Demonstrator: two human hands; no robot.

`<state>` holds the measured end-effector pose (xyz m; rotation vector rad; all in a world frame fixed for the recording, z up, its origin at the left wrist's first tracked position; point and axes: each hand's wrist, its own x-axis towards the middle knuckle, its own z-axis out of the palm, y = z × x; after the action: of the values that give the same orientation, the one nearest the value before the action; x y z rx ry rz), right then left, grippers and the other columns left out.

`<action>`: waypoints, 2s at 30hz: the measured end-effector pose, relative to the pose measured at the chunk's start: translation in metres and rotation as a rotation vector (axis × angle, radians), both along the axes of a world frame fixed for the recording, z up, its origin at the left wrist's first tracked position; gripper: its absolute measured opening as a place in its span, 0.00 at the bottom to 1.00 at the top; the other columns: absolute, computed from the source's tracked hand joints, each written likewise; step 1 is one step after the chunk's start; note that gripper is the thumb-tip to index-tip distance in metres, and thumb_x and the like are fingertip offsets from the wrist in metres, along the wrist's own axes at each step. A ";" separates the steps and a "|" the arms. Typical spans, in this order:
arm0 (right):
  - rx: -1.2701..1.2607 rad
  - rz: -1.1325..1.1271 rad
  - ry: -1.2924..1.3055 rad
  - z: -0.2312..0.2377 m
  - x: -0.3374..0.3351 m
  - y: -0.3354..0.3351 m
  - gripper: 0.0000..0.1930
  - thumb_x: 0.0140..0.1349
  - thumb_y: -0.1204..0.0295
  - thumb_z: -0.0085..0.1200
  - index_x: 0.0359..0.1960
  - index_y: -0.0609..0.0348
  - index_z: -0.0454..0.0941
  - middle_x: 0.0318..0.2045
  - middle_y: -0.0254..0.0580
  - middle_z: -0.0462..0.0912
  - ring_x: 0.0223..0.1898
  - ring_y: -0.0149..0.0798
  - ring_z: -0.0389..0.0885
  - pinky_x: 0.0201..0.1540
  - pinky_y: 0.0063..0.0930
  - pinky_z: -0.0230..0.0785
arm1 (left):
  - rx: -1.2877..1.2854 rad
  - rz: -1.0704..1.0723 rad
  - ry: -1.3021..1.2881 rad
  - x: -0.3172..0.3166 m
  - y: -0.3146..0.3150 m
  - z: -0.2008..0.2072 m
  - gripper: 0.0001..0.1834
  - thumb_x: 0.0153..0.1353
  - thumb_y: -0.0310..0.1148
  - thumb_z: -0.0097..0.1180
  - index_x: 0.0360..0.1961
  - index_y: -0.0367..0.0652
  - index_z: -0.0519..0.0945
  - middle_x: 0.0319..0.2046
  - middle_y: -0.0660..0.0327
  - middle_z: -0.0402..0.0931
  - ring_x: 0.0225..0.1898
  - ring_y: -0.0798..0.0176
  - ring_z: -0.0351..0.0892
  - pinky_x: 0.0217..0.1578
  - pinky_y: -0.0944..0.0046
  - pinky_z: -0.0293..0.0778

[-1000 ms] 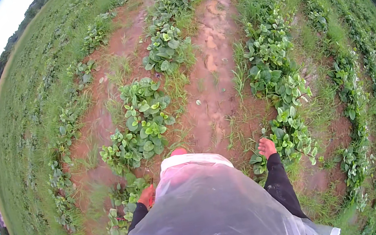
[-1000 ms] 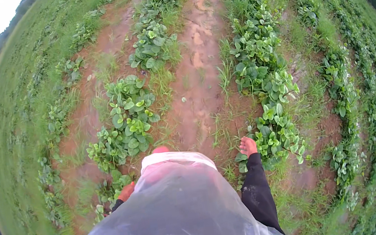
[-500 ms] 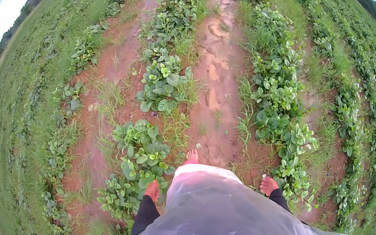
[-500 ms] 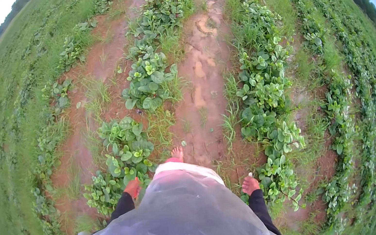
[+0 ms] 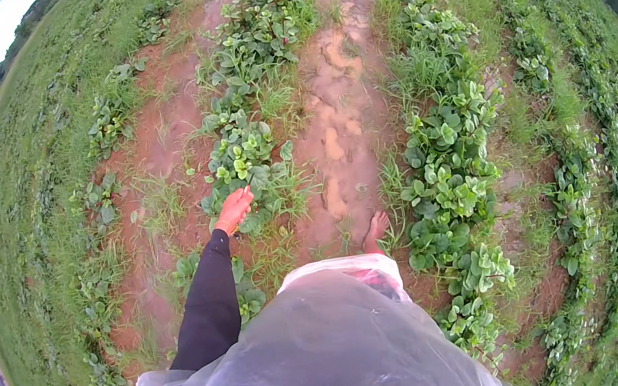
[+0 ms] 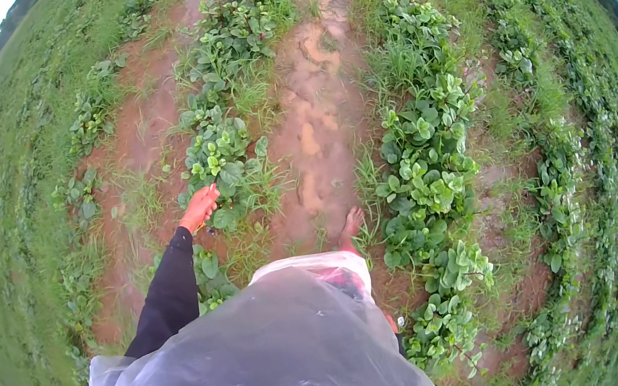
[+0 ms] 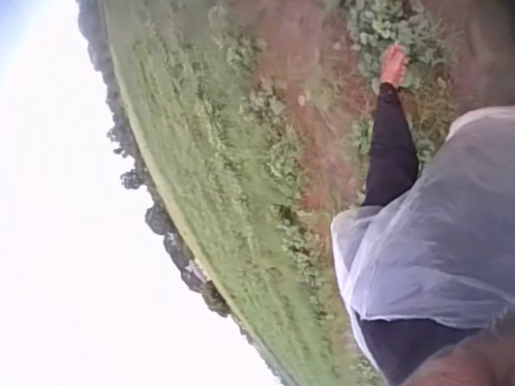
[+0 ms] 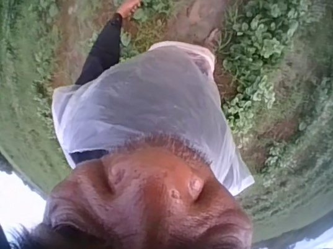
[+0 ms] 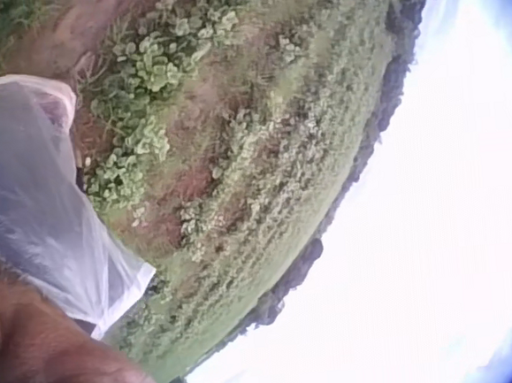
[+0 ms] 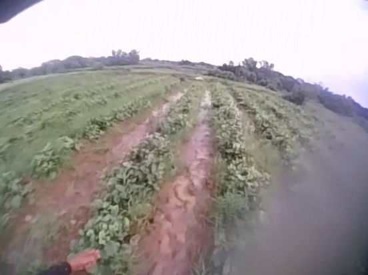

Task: The person harvests leafy greens with red stems by hand and using a small knife, gathering the cut plants into a bunch in one hand while walking through a muddy field.

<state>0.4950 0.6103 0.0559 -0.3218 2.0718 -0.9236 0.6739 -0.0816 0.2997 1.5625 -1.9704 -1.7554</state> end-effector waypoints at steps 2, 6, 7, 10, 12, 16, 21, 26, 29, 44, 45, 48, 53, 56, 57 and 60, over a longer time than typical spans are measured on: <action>-0.046 0.139 0.389 -0.006 -0.123 0.028 0.11 0.57 0.62 0.52 0.39 0.50 0.76 0.23 0.32 0.75 0.28 0.38 0.77 0.30 0.34 0.70 | 0.006 -0.054 0.171 -0.086 0.024 -0.016 0.19 0.63 0.54 0.53 0.38 0.50 0.73 0.20 0.72 0.66 0.15 0.79 0.60 0.14 0.75 0.58; -0.125 -0.548 -0.818 0.025 -0.174 -0.181 0.15 0.56 0.58 0.55 0.42 0.50 0.76 0.29 0.32 0.77 0.30 0.37 0.77 0.32 0.34 0.72 | 0.310 0.195 -0.167 0.046 0.059 -0.009 0.15 0.61 0.48 0.56 0.38 0.48 0.74 0.19 0.70 0.70 0.12 0.76 0.63 0.11 0.73 0.59; -0.099 -0.613 -0.887 0.047 -0.204 -0.220 0.17 0.55 0.57 0.56 0.42 0.50 0.76 0.31 0.32 0.78 0.30 0.36 0.78 0.33 0.34 0.72 | 0.360 0.211 -0.209 0.059 0.072 -0.003 0.14 0.61 0.47 0.57 0.37 0.48 0.75 0.19 0.69 0.71 0.12 0.75 0.64 0.11 0.72 0.60; -0.206 -0.529 -0.638 0.096 -0.369 -0.271 0.24 0.54 0.49 0.58 0.48 0.48 0.76 0.37 0.33 0.77 0.35 0.37 0.77 0.39 0.37 0.70 | 0.498 0.284 -0.165 0.012 0.102 -0.016 0.11 0.59 0.42 0.57 0.31 0.46 0.74 0.16 0.66 0.71 0.12 0.73 0.66 0.10 0.69 0.61; -0.220 -0.468 -0.541 0.119 -0.441 -0.316 0.26 0.54 0.48 0.57 0.50 0.49 0.76 0.40 0.33 0.77 0.38 0.36 0.76 0.41 0.37 0.69 | 0.525 0.353 -0.171 0.000 0.104 -0.018 0.11 0.59 0.42 0.57 0.31 0.46 0.74 0.16 0.66 0.71 0.12 0.72 0.66 0.11 0.68 0.61; -0.169 -0.372 -0.452 0.137 -0.521 -0.392 0.27 0.56 0.48 0.55 0.52 0.51 0.75 0.43 0.34 0.76 0.40 0.37 0.75 0.44 0.39 0.68 | 0.594 0.545 -0.146 -0.027 0.083 -0.034 0.12 0.60 0.42 0.57 0.30 0.46 0.73 0.17 0.65 0.71 0.12 0.71 0.67 0.11 0.67 0.62; 0.023 -0.375 -0.456 0.141 -0.537 -0.464 0.26 0.58 0.51 0.53 0.54 0.52 0.73 0.46 0.38 0.75 0.42 0.41 0.75 0.45 0.42 0.68 | 0.633 0.612 0.029 -0.065 0.000 -0.099 0.12 0.60 0.44 0.56 0.33 0.49 0.71 0.18 0.66 0.70 0.14 0.71 0.67 0.11 0.68 0.61; -0.028 -0.123 -0.489 0.154 -0.471 -0.524 0.18 0.60 0.59 0.54 0.49 0.55 0.77 0.42 0.38 0.79 0.44 0.38 0.77 0.47 0.38 0.69 | 0.485 0.641 0.078 -0.131 -0.139 -0.129 0.13 0.59 0.46 0.56 0.33 0.49 0.72 0.19 0.67 0.69 0.14 0.73 0.64 0.12 0.69 0.60; 0.091 0.118 -0.207 0.173 -0.500 -0.525 0.14 0.58 0.61 0.58 0.37 0.60 0.82 0.33 0.35 0.82 0.36 0.30 0.77 0.44 0.26 0.70 | 0.571 0.562 0.186 -0.232 -0.227 -0.121 0.14 0.59 0.45 0.60 0.35 0.48 0.73 0.19 0.68 0.69 0.14 0.73 0.66 0.12 0.71 0.62; -0.034 -0.241 -0.608 0.090 -0.809 -0.660 0.17 0.60 0.60 0.53 0.47 0.56 0.75 0.39 0.36 0.78 0.40 0.38 0.75 0.43 0.36 0.71 | 0.364 0.546 0.163 -0.527 -0.453 -0.077 0.20 0.64 0.54 0.51 0.32 0.48 0.71 0.19 0.70 0.67 0.15 0.77 0.59 0.13 0.73 0.56; -0.018 -0.352 -0.649 0.100 -0.856 -0.664 0.17 0.60 0.60 0.53 0.46 0.54 0.75 0.37 0.35 0.78 0.39 0.38 0.75 0.42 0.36 0.70 | 0.392 0.552 0.191 -0.556 -0.437 -0.081 0.20 0.64 0.54 0.51 0.32 0.48 0.71 0.19 0.70 0.67 0.15 0.77 0.59 0.13 0.73 0.56; 0.141 -0.366 -0.825 0.108 -0.788 -0.783 0.17 0.60 0.58 0.55 0.47 0.50 0.74 0.34 0.31 0.76 0.33 0.36 0.77 0.35 0.33 0.71 | 0.423 0.639 -0.125 -0.480 -0.424 -0.056 0.21 0.64 0.55 0.51 0.27 0.49 0.71 0.19 0.70 0.67 0.14 0.76 0.61 0.13 0.73 0.56; 0.143 -0.257 -0.611 0.134 -0.973 -0.881 0.20 0.59 0.54 0.55 0.49 0.50 0.75 0.39 0.33 0.76 0.38 0.36 0.77 0.37 0.35 0.72 | 0.465 0.569 0.011 -0.596 -0.482 -0.084 0.21 0.63 0.55 0.52 0.29 0.48 0.72 0.19 0.71 0.68 0.14 0.77 0.61 0.13 0.74 0.55; 0.154 -0.224 -0.505 0.138 -1.008 -0.942 0.20 0.60 0.55 0.54 0.50 0.51 0.75 0.40 0.33 0.76 0.37 0.33 0.76 0.34 0.29 0.70 | 0.451 0.618 0.115 -0.630 -0.554 -0.101 0.13 0.59 0.45 0.57 0.33 0.48 0.72 0.18 0.69 0.69 0.13 0.76 0.63 0.12 0.73 0.58; 0.164 -0.211 -0.498 0.138 -1.013 -0.961 0.20 0.60 0.55 0.54 0.50 0.51 0.75 0.40 0.33 0.76 0.37 0.33 0.76 0.34 0.29 0.70 | 0.448 0.628 0.130 -0.639 -0.584 -0.112 0.13 0.59 0.45 0.57 0.36 0.48 0.72 0.18 0.69 0.69 0.13 0.76 0.63 0.12 0.73 0.58; 0.180 -0.138 -0.450 0.138 -1.011 -0.999 0.23 0.58 0.53 0.55 0.49 0.54 0.76 0.40 0.34 0.76 0.37 0.33 0.76 0.35 0.27 0.70 | 0.479 0.745 0.191 -0.676 -0.671 -0.139 0.21 0.58 0.47 0.57 0.48 0.49 0.70 0.19 0.67 0.70 0.13 0.76 0.62 0.11 0.73 0.56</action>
<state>-0.5156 -0.3889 0.1942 0.1201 1.7546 -0.7955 -0.0022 -0.7527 0.1608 1.8204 -0.7291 -1.9667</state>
